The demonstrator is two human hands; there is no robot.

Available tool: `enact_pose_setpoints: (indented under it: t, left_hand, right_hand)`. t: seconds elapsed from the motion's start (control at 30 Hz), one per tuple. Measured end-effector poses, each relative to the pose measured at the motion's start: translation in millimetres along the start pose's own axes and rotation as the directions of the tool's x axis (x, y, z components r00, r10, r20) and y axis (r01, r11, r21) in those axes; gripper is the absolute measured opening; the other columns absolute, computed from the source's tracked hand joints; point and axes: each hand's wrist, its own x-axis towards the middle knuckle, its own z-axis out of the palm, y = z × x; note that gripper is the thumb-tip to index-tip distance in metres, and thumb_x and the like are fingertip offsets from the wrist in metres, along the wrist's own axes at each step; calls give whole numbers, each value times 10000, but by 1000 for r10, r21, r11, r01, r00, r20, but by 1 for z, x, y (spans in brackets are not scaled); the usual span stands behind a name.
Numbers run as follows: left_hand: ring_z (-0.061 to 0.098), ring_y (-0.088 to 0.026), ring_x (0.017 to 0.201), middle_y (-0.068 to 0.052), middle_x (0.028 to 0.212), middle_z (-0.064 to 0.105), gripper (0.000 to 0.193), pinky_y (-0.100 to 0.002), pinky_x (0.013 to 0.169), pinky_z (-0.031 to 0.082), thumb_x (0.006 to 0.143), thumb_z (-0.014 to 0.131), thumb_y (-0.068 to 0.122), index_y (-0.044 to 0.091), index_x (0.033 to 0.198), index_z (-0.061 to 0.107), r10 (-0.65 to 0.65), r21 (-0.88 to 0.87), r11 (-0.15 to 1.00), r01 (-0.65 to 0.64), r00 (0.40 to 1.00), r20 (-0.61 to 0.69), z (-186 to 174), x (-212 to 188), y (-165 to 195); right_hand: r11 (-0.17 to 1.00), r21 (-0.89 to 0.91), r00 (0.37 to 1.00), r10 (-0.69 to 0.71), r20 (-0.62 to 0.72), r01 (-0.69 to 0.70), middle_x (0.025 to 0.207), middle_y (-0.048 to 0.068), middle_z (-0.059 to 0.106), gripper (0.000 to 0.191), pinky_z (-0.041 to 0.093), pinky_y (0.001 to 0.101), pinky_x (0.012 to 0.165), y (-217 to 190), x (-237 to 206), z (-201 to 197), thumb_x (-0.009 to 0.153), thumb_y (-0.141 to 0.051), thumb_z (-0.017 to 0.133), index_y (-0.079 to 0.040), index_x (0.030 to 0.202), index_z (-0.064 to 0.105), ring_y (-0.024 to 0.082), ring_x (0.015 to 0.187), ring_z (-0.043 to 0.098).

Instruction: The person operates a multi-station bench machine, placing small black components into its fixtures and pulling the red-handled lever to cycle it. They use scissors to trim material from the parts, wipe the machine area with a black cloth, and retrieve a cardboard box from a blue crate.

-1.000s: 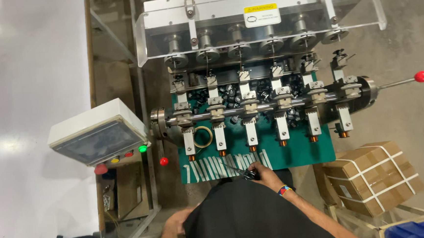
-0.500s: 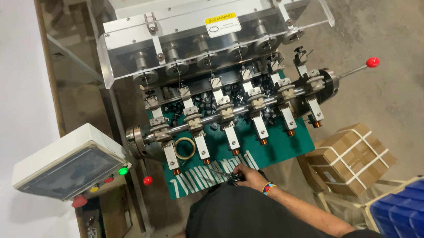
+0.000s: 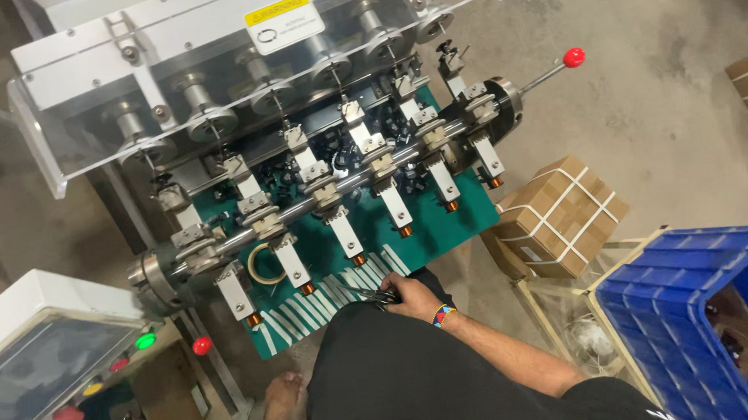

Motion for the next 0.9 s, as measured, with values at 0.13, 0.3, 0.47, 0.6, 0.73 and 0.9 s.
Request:
enact_pose_setpoints:
  t: [0.13,0.3,0.47,0.6,0.73,0.9]
  left_hand:
    - [760,-245,754,-101,776,793,268,-378,748,570,898,642,304,128,984,825,35,-3,999,-35,998,-51,16,4,4]
    - [775,-233,883,-112,937,816,237,-368,819,578,907,674,223,93,1033,826,-27,-64,998,22,997,-71,41,11,43]
    - [779,-223,910,-119,1010,815,247,-352,823,578,961,631,249,100,1090,781,111,-161,979,-125,989,-93,61,9,100]
    - [753,-230,890,-117,942,809,235,-359,822,564,940,640,226,67,997,803,39,-72,997,-41,999,-23,66,4,131]
    - [778,-221,823,-119,842,806,179,-341,805,597,839,712,179,40,886,814,-66,1,998,67,981,182,58,1,146]
    - [727,-133,787,-35,830,803,177,-296,793,565,786,753,195,84,888,846,-11,173,984,-48,945,326,42,-14,187]
  right_hand:
    - [998,7,996,-69,-60,69,923,93,694,422,554,356,779,21,-3,-12,771,-101,787,-65,1133,575,233,867,715]
    - [990,-26,988,-137,-78,135,939,81,711,420,562,364,783,37,-3,-44,761,-117,809,-88,1124,600,246,887,732]
    - [968,-106,971,-215,104,226,972,72,742,409,573,352,780,33,6,-112,757,-97,805,-113,1140,662,239,898,735]
    - [998,-28,934,-38,354,51,876,37,721,377,557,303,731,27,14,-200,801,-109,797,-117,1156,672,146,811,706]
    - [977,202,813,-59,579,-73,872,-23,649,354,502,243,690,12,13,-314,863,-117,805,-90,1179,647,52,805,600]
    - [964,248,783,-80,617,-97,898,13,697,359,538,243,719,-34,9,-453,873,-80,751,-58,1210,629,73,825,679]
